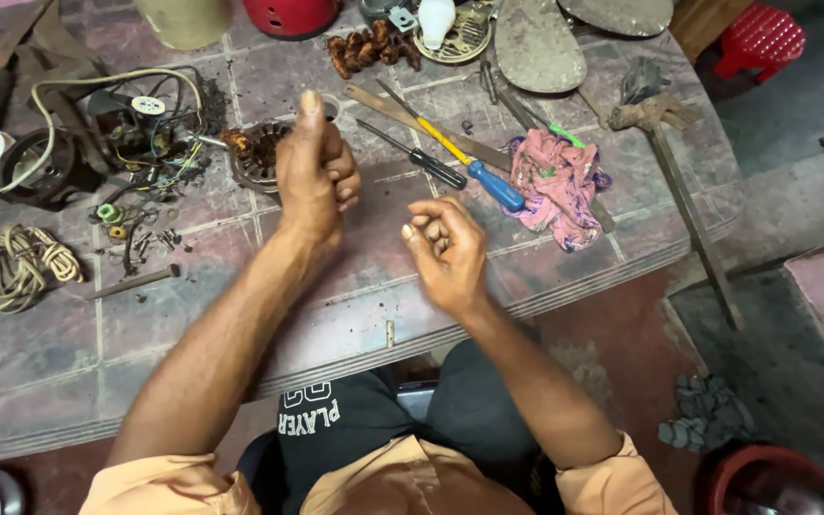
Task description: The recorder is disassembling a small electric motor or fan stator at a workbench.
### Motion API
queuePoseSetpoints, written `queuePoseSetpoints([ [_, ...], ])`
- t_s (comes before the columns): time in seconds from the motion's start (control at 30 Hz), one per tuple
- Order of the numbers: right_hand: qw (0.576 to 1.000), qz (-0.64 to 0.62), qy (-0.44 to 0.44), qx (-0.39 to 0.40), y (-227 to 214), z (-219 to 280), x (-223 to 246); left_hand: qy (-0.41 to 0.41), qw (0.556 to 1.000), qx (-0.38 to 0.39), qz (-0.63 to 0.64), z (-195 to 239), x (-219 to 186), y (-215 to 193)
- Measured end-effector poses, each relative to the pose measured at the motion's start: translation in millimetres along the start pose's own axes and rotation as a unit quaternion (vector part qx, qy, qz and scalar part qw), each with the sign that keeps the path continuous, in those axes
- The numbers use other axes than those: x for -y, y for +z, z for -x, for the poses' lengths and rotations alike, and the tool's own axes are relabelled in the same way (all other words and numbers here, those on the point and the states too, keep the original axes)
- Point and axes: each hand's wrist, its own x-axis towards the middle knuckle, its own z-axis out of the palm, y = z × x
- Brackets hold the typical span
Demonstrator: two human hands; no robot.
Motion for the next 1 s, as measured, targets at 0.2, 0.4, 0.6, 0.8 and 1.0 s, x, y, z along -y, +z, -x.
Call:
queuePoseSetpoints([
  [0.2, 1.000, -0.013, -0.023, 0.017, 2, -1, 3, 0.178, 0.892, -0.022, -0.414, -64, 17, -23],
  [0.4, 0.998, 0.010, -0.044, 0.036, -1, -2, 10, 0.092, 0.947, -0.053, -0.305, -127, 33, -28],
  [0.6, 0.998, 0.003, -0.033, 0.055, -2, -1, 10, -0.077, 0.983, 0.070, -0.151, -173, 21, -24],
  [0.8, 0.997, -0.010, -0.038, 0.066, -4, 0, 13, -0.059, 0.933, 0.043, -0.353, -184, 3, -14],
  [1.0, 0.995, -0.024, -0.024, 0.098, -5, 0, 14, 0.190, 0.750, 0.011, -0.634, -229, 21, -28],
])
